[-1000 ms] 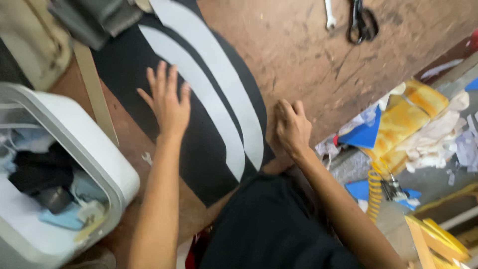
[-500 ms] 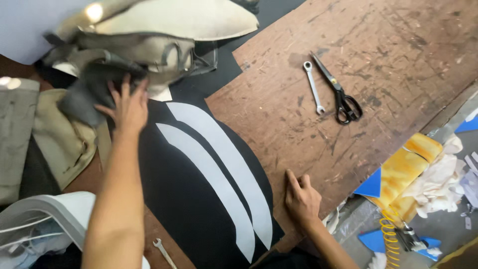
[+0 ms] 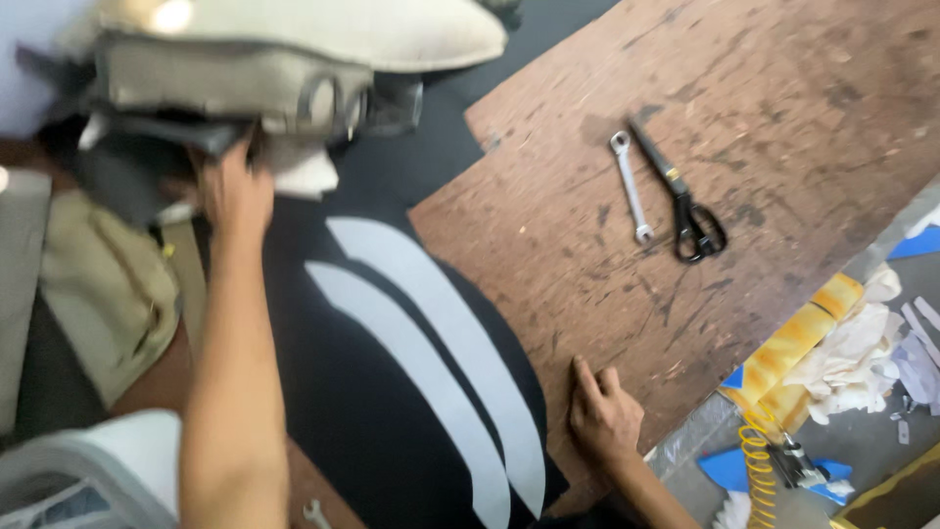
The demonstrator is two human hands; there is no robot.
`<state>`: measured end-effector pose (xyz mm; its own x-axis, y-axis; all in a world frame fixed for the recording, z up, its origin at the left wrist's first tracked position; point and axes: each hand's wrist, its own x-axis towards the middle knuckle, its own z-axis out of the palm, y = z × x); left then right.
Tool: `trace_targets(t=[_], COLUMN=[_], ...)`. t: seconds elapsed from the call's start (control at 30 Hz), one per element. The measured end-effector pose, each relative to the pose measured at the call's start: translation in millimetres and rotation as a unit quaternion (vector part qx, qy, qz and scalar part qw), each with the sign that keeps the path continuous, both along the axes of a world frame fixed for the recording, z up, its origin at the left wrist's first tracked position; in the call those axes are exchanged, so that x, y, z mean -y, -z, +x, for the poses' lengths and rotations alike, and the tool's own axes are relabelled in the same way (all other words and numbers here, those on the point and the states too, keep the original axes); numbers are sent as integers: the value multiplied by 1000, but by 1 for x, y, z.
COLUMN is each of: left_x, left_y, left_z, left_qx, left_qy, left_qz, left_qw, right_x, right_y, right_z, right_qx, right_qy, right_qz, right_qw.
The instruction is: The person cuts curved shapes from a black foam-backed fabric sheet with scissors, holding the material flat with one hand while wrenches weigh down the sheet. They lift and reposition the sheet, mark pieces with chalk, sort cut pieces into piles, and stack finished cutouts on the workbench.
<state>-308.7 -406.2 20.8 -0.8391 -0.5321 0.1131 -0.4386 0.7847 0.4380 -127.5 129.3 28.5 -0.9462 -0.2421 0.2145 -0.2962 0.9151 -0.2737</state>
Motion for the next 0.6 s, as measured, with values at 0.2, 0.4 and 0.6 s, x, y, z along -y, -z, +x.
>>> trace_targets(t=[0.2, 0.4, 0.6], left_x=[-60, -92, -53], left_y=[15, 16, -41], left_z=[87, 132, 52], left_qx=[-159, -156, 48], left_qy=[-62, -83, -16], left_qz=[-52, -15, -89], left_qw=[984, 984, 995], right_x=[-3, -3, -3], right_y=[-2, 1, 3], right_z=[-3, 5, 3], right_qx=[-9, 7, -13], right_qy=[3, 6, 13], right_qz=[-10, 5, -1], right_qw=[1000, 1000, 1000])
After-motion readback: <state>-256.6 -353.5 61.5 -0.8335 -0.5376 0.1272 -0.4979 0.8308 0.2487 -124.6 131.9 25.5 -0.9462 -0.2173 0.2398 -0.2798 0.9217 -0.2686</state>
